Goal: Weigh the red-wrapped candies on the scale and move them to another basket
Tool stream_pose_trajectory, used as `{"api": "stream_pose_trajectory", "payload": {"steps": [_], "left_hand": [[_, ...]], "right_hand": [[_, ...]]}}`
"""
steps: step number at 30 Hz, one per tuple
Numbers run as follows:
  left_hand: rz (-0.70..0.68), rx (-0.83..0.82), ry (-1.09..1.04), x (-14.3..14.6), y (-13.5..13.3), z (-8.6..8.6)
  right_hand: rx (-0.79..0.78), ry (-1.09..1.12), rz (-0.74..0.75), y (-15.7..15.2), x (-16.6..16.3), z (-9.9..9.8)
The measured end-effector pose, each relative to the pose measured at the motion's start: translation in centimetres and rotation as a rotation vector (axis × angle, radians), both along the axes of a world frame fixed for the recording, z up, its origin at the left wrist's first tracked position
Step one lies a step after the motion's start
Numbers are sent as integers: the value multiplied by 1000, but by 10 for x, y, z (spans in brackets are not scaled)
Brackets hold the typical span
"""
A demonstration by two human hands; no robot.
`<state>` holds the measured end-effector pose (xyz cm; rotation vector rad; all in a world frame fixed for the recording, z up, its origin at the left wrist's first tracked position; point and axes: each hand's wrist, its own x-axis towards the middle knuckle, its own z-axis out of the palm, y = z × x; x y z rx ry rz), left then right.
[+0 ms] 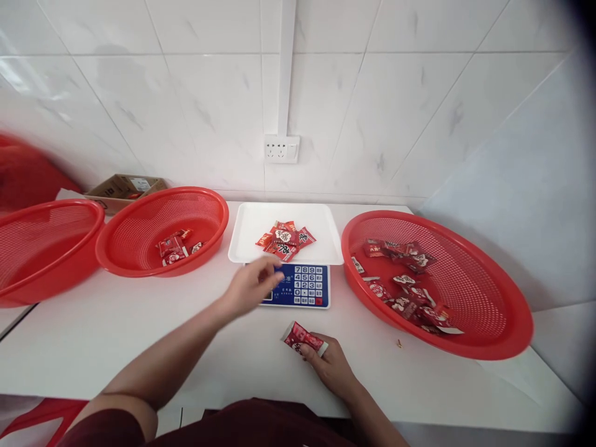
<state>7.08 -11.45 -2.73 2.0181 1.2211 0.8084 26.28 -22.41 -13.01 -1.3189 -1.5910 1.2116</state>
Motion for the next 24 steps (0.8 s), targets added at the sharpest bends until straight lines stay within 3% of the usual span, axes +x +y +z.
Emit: {"api": "stream_pose_trajectory", "payload": {"steps": [3,7,11,16,20,24], "left_hand": [[122,213,167,-8,48,21],[70,158,413,-8,86,21],[34,95,501,-3,90,17],[164,201,497,-5,93,26],[263,228,381,-6,102,36],[151,95,171,5,106,38]], "right_hand": [[15,-35,0,0,0,1],[36,-72,-11,-1,-1,1],[67,-93,-15,-1,-1,3],[88,-100,-1,0,-1,3],[62,-120,-8,0,-1,3],[61,-144,-4,0,-2,6]]}}
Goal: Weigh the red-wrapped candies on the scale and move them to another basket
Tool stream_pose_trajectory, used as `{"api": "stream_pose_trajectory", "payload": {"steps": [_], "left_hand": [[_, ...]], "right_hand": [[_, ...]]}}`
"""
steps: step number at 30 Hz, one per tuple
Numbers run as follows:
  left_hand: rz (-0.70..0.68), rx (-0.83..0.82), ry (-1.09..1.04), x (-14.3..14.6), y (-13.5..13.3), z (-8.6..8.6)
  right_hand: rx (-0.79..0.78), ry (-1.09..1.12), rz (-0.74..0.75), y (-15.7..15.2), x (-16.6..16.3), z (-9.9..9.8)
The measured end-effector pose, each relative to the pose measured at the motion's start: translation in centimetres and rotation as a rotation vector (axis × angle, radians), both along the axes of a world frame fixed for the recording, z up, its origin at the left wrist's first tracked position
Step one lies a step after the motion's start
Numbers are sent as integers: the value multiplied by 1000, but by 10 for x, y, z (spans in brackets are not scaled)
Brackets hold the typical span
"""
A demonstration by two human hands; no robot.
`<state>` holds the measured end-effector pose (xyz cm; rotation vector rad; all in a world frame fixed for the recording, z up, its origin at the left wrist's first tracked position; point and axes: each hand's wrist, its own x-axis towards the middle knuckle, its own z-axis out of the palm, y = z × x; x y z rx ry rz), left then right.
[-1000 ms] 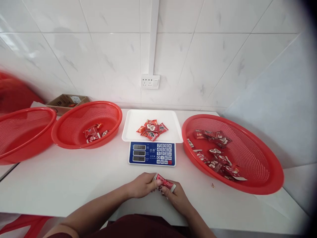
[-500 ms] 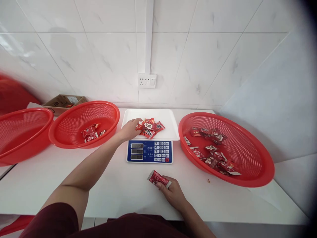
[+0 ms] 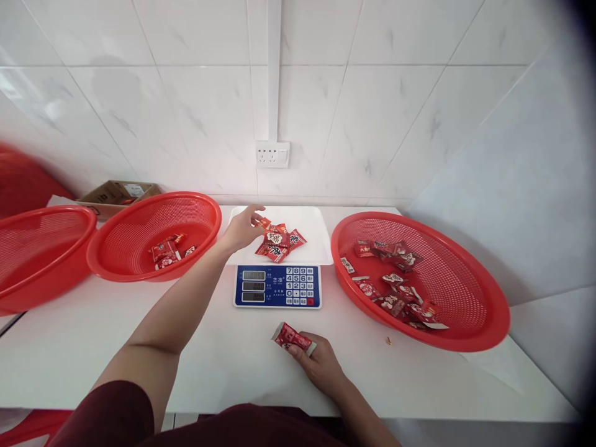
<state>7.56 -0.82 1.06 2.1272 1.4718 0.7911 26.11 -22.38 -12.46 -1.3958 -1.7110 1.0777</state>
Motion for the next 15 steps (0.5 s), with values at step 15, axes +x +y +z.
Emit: {"api": "stream_pose_trajectory", "payload": {"steps": [15], "left_hand": [[-202,-17,178,33,7,-3]], "right_hand": [[33,-1,-5,0,1,-1]]}}
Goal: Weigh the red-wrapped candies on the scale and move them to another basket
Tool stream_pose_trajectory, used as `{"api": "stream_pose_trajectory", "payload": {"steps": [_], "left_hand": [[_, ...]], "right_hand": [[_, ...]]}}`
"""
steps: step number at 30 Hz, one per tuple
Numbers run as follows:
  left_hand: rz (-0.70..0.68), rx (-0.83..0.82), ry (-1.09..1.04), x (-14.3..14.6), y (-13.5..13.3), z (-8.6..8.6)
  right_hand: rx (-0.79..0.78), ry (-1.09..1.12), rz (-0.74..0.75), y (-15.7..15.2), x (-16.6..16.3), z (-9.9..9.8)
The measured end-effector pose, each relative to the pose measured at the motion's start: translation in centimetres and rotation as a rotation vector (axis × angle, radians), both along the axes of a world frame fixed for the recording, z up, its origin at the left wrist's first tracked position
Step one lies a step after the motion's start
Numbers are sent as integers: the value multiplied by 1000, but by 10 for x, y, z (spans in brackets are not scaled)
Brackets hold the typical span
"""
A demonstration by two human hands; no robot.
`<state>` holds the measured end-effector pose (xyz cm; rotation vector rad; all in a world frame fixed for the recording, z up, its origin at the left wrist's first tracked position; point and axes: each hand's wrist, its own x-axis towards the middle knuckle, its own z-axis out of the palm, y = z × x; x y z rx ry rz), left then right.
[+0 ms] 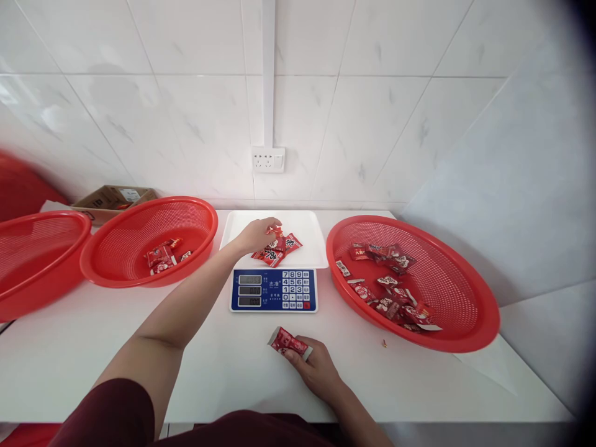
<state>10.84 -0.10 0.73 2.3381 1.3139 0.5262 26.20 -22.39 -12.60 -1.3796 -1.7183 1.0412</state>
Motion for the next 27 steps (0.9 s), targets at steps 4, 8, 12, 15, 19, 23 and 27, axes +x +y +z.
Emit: {"api": "stream_pose_trajectory", "payload": {"steps": [4,8,12,15,19,23,27], "left_hand": [[-40,19,68,-4,1,-1],[12,35,93,-15,2,-3],[91,21,100,-30,0,-6],[139,7,107,-37,-4,-9],[161,7,102,-39,-8,-11],[174,39,93,-34,-8,-13],[71,147,82,-18,-12,-15]], "right_hand": [[-11,-3,-4,0,0,0],[-13,-9,-3,0,-1,0],[2,-21,-6,0,-1,0],[5,-17,-3,1,-1,0],[13,-13,-3,1,-1,-1],[-9,-13,-3,0,-1,-1],[-17,-10,1,0,-2,0]]}}
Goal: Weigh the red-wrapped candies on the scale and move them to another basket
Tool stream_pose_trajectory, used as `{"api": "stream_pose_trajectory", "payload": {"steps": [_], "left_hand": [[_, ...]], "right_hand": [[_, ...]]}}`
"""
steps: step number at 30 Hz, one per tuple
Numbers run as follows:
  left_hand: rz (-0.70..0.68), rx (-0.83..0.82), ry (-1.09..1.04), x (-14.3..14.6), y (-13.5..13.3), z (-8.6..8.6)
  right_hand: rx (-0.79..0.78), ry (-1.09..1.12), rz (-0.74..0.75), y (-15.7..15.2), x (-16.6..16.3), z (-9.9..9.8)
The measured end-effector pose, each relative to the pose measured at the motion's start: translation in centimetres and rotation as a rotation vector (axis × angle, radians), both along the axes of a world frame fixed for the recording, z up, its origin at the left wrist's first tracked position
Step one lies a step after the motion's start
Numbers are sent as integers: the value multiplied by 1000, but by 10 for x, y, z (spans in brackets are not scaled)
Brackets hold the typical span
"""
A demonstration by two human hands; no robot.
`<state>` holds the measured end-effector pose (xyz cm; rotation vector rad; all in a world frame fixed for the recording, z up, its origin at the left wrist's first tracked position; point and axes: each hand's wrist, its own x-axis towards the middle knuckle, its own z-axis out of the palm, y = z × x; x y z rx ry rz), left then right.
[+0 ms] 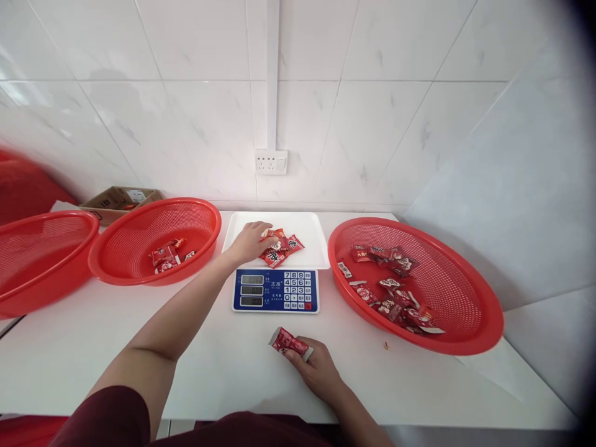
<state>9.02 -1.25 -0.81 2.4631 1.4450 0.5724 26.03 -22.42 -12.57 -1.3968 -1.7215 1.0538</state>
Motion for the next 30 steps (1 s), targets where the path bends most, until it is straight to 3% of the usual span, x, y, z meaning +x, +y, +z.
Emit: {"api": "stream_pose_trajectory", "payload": {"steps": [3,8,12,21,30], "left_hand": [[-172,29,62,16,-2,-2],[-313,-23,186,30,3,-3],[-330,-25,194,26,9,-4],[-233,-17,139,23,12,-6],[-417,-10,252,12,12,-3]], "right_hand": [[4,6,2,0,0,0],[-5,16,0,0,-1,0],[-11,20,-1,0,-1,0],[-2,5,4,1,0,-3],[1,5,4,1,0,-4]]}}
